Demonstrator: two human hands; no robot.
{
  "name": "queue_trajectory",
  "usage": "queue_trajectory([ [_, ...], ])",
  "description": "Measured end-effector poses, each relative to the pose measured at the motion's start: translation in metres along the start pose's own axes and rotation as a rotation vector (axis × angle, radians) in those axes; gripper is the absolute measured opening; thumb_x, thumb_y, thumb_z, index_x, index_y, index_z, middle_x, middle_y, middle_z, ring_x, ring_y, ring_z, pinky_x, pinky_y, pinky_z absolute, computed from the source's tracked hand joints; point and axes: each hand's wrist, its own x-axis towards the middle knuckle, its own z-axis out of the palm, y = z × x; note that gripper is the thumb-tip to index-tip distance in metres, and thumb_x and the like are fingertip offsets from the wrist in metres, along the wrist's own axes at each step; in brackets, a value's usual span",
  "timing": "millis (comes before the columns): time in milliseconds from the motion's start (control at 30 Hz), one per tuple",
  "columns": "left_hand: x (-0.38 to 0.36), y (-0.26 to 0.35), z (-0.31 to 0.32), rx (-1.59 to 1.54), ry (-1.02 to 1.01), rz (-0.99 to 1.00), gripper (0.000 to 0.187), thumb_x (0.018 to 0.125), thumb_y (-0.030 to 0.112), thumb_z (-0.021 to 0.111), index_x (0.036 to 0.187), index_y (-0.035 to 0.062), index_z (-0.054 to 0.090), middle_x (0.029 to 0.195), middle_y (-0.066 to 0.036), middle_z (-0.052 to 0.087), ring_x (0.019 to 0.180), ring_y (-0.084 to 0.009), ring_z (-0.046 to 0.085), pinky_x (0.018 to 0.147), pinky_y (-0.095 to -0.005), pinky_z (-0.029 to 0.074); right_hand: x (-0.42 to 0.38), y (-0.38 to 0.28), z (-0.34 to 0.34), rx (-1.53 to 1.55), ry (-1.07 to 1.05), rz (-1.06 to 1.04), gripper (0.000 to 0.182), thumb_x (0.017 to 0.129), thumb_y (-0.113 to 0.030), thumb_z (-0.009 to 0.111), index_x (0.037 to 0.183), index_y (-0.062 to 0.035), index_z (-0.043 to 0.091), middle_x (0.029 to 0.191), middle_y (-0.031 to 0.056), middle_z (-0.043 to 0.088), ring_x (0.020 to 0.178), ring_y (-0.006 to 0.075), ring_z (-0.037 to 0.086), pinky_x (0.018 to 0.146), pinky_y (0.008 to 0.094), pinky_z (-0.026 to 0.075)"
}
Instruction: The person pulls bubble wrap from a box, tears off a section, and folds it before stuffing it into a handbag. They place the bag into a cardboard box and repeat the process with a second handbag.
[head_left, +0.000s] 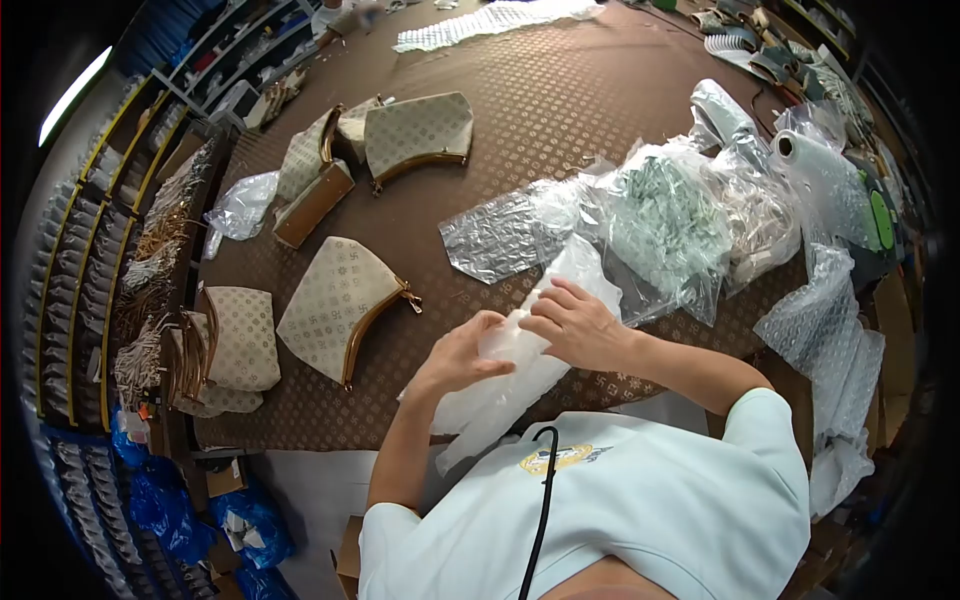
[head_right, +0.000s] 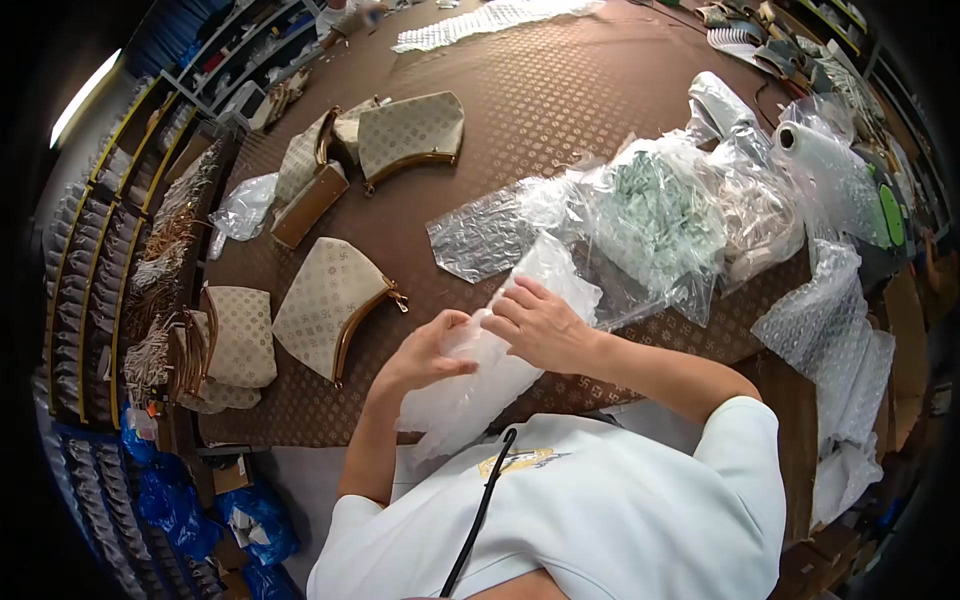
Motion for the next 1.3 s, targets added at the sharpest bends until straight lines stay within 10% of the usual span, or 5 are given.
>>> queue_trajectory([
  [300, -0.017, 0.024, -0.004, 0.103, 0.070, -0.024, 0.063, 0.067, 0.052, 0.072, 0.106, 0.0068, 0.053, 0.098, -0.012, 0.061, 0.088, -0.0281, 0.061, 0.077, -0.0357, 0.047, 0.013, -0.002, -0.024, -0.077, -0.209, 0.004, 0.066, 0.055, -0.029, 0.079, 0.113, -0.0119, 0.052, 0.131, 0.0069, 0.038, 0.102, 0.0218, 0.050, 0.091, 0.0420, 0.037],
  [633, -0.019, 0.061, 0.025, 0.696, 0.262, 0.148, 0.117, 0.055, 0.060, 0.073, 0.138, -0.0001, 0.018, 0.124, -0.015, 0.045, 0.116, -0.0289, 0.043, 0.104, -0.0570, 0.018, 0.016, 0.001, -0.015, -0.083, -0.233, -0.024, 0.040, 0.060, -0.024, 0.073, 0.091, -0.0050, 0.055, 0.083, 0.0069, 0.056, 0.080, 0.0208, 0.058, 0.064, 0.0319, 0.049],
  [800, -0.008, 0.038, 0.015, 0.491, 0.287, 0.085, 0.058, 0.066, 0.028, 0.076, 0.116, 0.0092, 0.054, 0.092, -0.011, 0.062, 0.088, -0.0264, 0.060, 0.078, -0.0357, 0.047, 0.019, -0.003, -0.031, -0.064, -0.158, -0.030, 0.061, 0.067, -0.032, 0.071, 0.119, -0.0090, 0.049, 0.090, 0.0032, 0.055, 0.094, 0.0202, 0.055, 0.095, 0.0403, 0.038],
  [933, -0.010, 0.031, -0.015, 0.165, 0.368, -0.015, 0.053, 0.066, 0.025, 0.077, 0.112, 0.0073, 0.057, 0.100, -0.009, 0.063, 0.091, -0.0232, 0.061, 0.079, -0.0336, 0.048, 0.009, 0.021, -0.062, -0.111, -0.092, 0.302, 0.116, 0.055, -0.057, 0.075, 0.141, -0.0059, 0.017, 0.144, 0.0162, 0.021, 0.136, 0.0370, 0.008, 0.110, 0.0505, 0.005],
  [1300, 0.020, 0.033, -0.046, -0.323, 0.001, 0.182, 0.041, 0.067, 0.006, 0.078, 0.104, -0.0010, 0.060, 0.096, -0.003, 0.062, 0.087, -0.0106, 0.056, 0.077, -0.0250, 0.047, -0.024, 0.048, -0.051, 0.604, 0.015, 0.548, 0.127, 0.055, -0.051, 0.079, 0.141, -0.0057, -0.004, 0.142, 0.0255, 0.017, 0.132, 0.0382, 0.019, 0.108, 0.0411, 0.021],
])
